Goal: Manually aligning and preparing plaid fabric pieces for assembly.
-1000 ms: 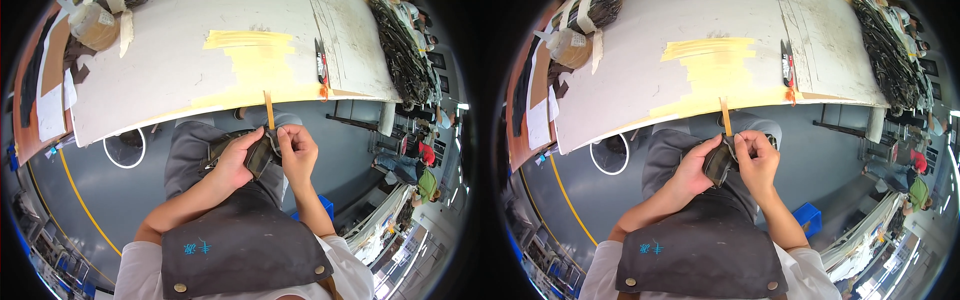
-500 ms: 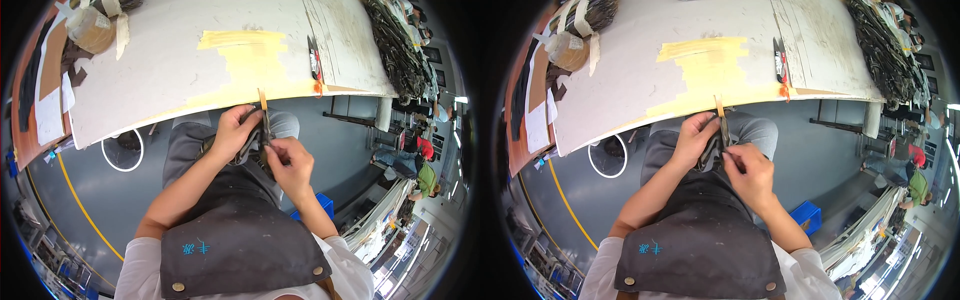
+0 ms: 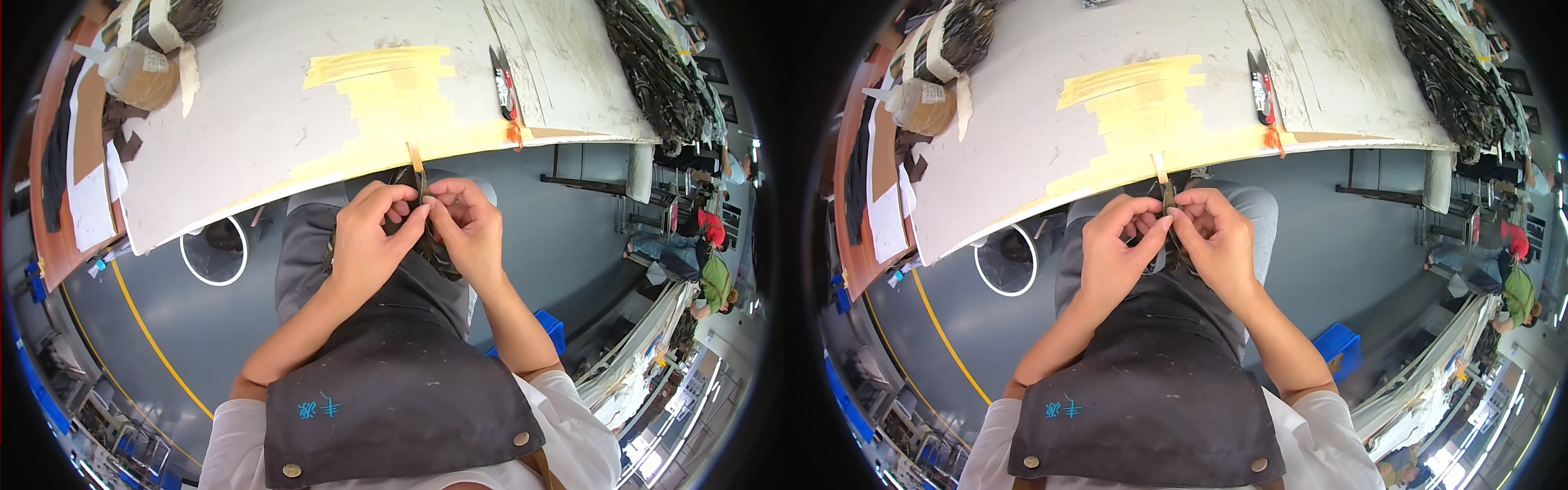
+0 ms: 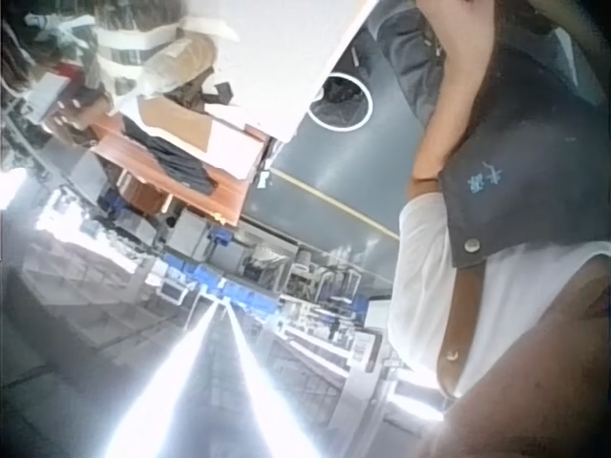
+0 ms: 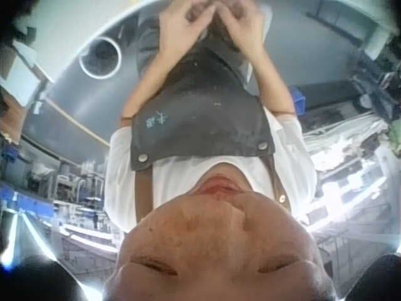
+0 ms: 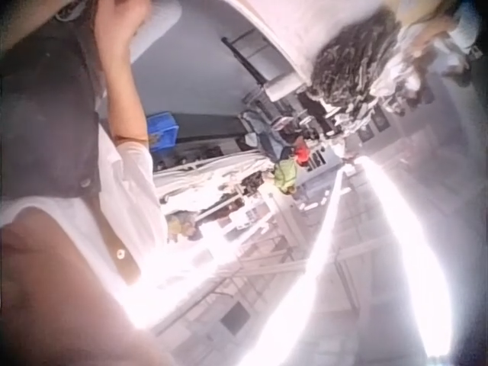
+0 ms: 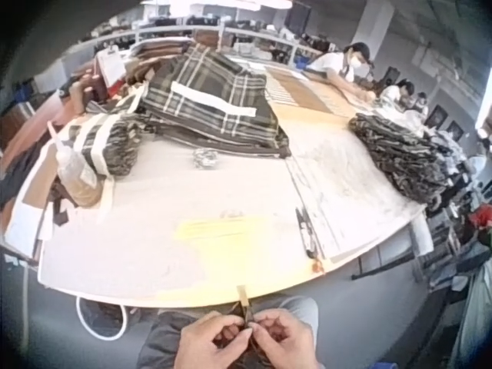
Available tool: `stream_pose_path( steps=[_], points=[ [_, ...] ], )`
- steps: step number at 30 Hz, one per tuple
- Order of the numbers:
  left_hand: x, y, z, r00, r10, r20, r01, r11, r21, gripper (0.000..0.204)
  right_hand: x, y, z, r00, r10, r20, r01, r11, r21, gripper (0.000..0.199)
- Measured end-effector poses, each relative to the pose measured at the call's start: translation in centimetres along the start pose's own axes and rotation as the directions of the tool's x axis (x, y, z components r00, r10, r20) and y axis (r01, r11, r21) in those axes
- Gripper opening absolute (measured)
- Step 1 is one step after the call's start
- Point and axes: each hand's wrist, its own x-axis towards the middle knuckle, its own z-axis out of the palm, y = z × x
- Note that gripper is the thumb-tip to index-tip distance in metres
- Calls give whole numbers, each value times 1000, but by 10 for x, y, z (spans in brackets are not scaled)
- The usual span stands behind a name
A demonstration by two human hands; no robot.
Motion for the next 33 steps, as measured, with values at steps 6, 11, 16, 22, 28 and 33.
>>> stream_pose_path(
  steps=[6,11,16,22,28,33],
  points=[
    [1,-7,-4,937,-317,145,346,902,-258,8,3,0,-1,999,19,27,-20,999,41,11],
    [3,-9,-5,932,-323,163,360,871,-333,9,7,7,-6,993,-33,114,26,998,60,13],
    [4,-4,-5,918,-347,191,395,836,-381,10,9,9,-6,991,10,137,-19,998,66,12],
    [1,-3,-5,915,-354,196,404,825,-395,11,8,7,-8,984,29,177,-67,975,210,14],
    [1,0,-3,947,-283,149,316,900,-299,8,7,11,-10,984,-15,177,-13,987,158,16],
    [2,-2,-2,944,-303,134,328,912,-246,7,6,6,-10,987,8,159,-25,994,105,17]
  ],
)
